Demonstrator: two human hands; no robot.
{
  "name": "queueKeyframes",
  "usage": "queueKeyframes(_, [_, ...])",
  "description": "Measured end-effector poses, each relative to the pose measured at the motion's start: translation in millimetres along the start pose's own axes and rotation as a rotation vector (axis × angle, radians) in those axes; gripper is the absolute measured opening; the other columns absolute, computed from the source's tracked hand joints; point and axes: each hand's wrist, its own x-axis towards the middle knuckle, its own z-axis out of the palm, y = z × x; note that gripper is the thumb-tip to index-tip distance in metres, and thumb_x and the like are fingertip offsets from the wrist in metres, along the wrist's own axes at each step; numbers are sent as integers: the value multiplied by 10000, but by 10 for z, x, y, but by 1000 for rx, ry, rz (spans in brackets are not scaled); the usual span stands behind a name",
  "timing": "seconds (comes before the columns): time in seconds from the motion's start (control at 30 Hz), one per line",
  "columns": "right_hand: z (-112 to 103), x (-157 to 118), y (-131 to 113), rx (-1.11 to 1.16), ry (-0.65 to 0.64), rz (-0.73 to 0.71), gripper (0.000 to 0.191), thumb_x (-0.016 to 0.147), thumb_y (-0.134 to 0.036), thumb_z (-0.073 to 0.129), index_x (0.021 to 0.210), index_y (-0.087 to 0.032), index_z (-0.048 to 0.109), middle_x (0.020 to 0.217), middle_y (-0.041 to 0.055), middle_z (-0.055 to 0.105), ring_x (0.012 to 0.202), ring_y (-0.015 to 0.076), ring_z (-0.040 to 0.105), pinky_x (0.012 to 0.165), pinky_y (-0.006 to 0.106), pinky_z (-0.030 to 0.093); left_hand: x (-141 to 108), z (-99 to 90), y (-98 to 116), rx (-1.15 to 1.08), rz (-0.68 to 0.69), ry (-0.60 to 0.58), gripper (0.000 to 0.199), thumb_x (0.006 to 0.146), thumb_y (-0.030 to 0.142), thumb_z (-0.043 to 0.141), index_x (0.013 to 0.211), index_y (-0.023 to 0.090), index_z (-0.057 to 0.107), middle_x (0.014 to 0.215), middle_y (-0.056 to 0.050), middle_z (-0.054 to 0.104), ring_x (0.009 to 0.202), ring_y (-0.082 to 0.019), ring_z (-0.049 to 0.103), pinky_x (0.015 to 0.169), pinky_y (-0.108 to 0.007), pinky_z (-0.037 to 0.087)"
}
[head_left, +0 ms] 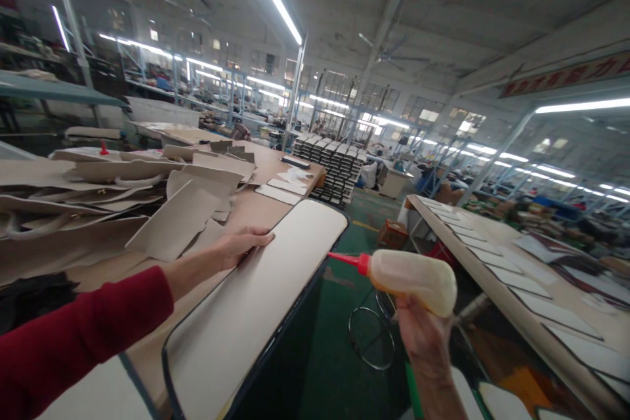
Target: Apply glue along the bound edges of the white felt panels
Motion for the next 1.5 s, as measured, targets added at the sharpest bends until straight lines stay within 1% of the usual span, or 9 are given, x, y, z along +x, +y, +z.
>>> queueKeyframes(0.3, [-90, -525, 97, 37, -185, 249, 589, 570, -292, 793, 1122, -262, 588, 973, 71, 685, 866, 270, 645, 772, 442, 523, 48, -116, -58, 7, 28, 33, 364, 512, 301, 814, 805, 143, 668, 658, -47, 711, 562, -176, 642, 507, -238, 499])
queueKeyframes(0.5, [12, -126, -47, 45, 58, -22, 534, 610, -261, 768, 1112, -220, 589, 938, 55, 681, 845, 207, 632, 883, 463, 459, 23, -150, -125, 36, 61, -35, 383, 597, 372, 773, 892, 155, 660, 749, -47, 724, 629, -169, 657, 564, -230, 510])
queueKeyframes(0.63, [12, 155, -44, 35, 137, -76, 535, 572, -257, 788, 1068, -200, 595, 967, 39, 665, 888, 198, 611, 876, 436, 470, -29, -102, -128, 49, 68, -84, 418, 623, 398, 759, 953, 164, 655, 836, -52, 728, 701, -173, 665, 609, -223, 512])
queueKeyframes(0.73, [-3, 69, 9, 20, 115, -55, 507, 554, -243, 798, 1021, -180, 611, 894, 33, 675, 812, 177, 624, 799, 363, 513, -49, -73, -126, 42, 86, -66, 445, 603, 413, 768, 957, 169, 657, 836, -49, 727, 697, -169, 662, 593, -211, 503])
queueKeyframes(0.93, [12, -399, 53, 102, -211, 214, 526, 574, -293, 792, 1059, -204, 611, 959, 108, 691, 841, 274, 654, 722, 427, 543, -69, -84, -153, 35, 89, -25, 458, 555, 411, 786, 925, 168, 668, 777, -49, 724, 692, -197, 667, 574, -234, 502])
queueKeyframes(1.03, [34, -396, 46, 107, -157, 132, 464, 634, -320, 754, 1068, -235, 613, 968, 90, 694, 872, 278, 655, 775, 464, 528, -73, -90, -196, 17, 86, -22, 466, 532, 384, 799, 928, 176, 667, 777, -48, 724, 702, -210, 672, 590, -247, 512])
queueKeyframes(1.17, [53, -292, 109, 64, -35, 73, 508, 620, -253, 769, 1095, -243, 589, 987, 51, 688, 864, 209, 650, 818, 388, 516, -93, -48, -244, 16, 73, -30, 488, 530, 401, 796, 944, 175, 670, 783, -54, 725, 710, -227, 676, 604, -261, 518])
queueKeyframes(1.33, [47, -303, 224, 78, -22, 125, 517, 602, -211, 780, 1078, -202, 579, 944, 37, 687, 863, 170, 644, 795, 297, 522, -172, 0, -258, 48, 119, -133, 488, 616, 418, 754, 1026, 170, 664, 901, -73, 720, 799, -237, 672, 710, -286, 516])
queueKeyframes(1.5, [28, -338, 259, 24, -57, 122, 526, 604, -219, 774, 1090, -201, 573, 967, 53, 680, 869, 182, 640, 783, 309, 526, -252, -17, -266, 51, 119, -239, 442, 667, 387, 720, 1064, 200, 667, 930, -68, 715, 844, -244, 663, 763, -305, 505])
